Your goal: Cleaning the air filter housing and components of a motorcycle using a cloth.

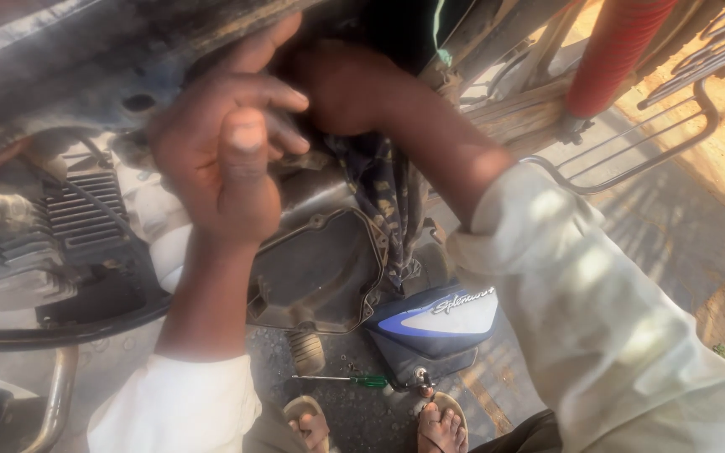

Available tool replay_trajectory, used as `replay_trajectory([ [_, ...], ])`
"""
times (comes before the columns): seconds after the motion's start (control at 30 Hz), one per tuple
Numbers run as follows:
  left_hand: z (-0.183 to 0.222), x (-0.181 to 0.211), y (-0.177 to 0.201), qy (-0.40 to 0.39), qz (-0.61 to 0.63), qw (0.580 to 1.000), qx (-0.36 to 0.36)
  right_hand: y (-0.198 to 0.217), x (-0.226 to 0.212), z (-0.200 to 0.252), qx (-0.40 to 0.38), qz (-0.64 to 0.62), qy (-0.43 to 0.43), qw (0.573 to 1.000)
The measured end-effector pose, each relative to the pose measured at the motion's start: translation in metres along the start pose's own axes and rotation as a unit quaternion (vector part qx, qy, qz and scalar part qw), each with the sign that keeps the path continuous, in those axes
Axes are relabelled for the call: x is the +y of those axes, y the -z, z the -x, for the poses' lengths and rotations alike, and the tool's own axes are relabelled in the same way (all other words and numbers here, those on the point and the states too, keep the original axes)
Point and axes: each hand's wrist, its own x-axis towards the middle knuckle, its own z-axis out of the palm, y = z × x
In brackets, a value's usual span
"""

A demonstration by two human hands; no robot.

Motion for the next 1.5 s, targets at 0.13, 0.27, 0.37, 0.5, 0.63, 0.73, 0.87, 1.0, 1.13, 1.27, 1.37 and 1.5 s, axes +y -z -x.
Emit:
replay_trajectory([
  [0.13, 0.004, 0.002, -0.005, 0.022, -0.001, 1.000, 0.016, 0.007, -0.019, 0.058, 0.060, -0.068, 0.030, 0.995],
  [0.27, 0.006, -0.008, -0.009, 0.000, -0.005, 1.000, 0.021, -0.020, -0.009, 0.099, 0.053, -0.286, 0.067, 0.954],
  [0.37, 0.006, -0.007, -0.010, 0.011, -0.027, 0.999, 0.029, -0.053, -0.006, 0.107, 0.110, -0.404, 0.093, 0.903],
  [0.5, 0.004, -0.002, -0.015, -0.006, -0.036, 0.999, 0.022, -0.063, 0.003, 0.073, 0.080, -0.526, 0.060, 0.844],
  [0.63, 0.002, -0.004, -0.018, -0.003, -0.035, 0.999, 0.003, -0.046, -0.006, 0.073, 0.102, -0.496, 0.036, 0.862],
  [0.73, 0.001, -0.002, -0.015, -0.009, -0.039, 0.999, -0.006, -0.079, -0.003, 0.111, 0.142, -0.396, 0.051, 0.906],
  [0.87, 0.000, -0.003, -0.017, 0.010, -0.027, 1.000, -0.001, -0.067, -0.018, 0.120, 0.182, -0.335, 0.070, 0.922],
  [1.0, 0.000, -0.005, -0.018, 0.000, -0.039, 0.999, 0.018, -0.046, -0.021, 0.095, 0.127, -0.357, -0.037, 0.925],
  [1.13, -0.001, 0.003, -0.012, 0.001, -0.044, 0.999, -0.004, -0.056, -0.036, 0.091, 0.263, -0.233, 0.060, 0.934],
  [1.27, 0.002, -0.007, -0.005, 0.001, -0.004, 1.000, -0.006, -0.048, -0.035, 0.106, 0.144, -0.438, -0.017, 0.887],
  [1.37, 0.006, -0.009, -0.006, 0.008, 0.012, 1.000, -0.010, -0.050, -0.033, 0.097, 0.153, -0.606, -0.066, 0.778],
  [1.5, 0.006, -0.010, -0.012, 0.007, 0.011, 1.000, 0.002, -0.040, -0.037, 0.082, 0.108, -0.651, -0.111, 0.743],
])
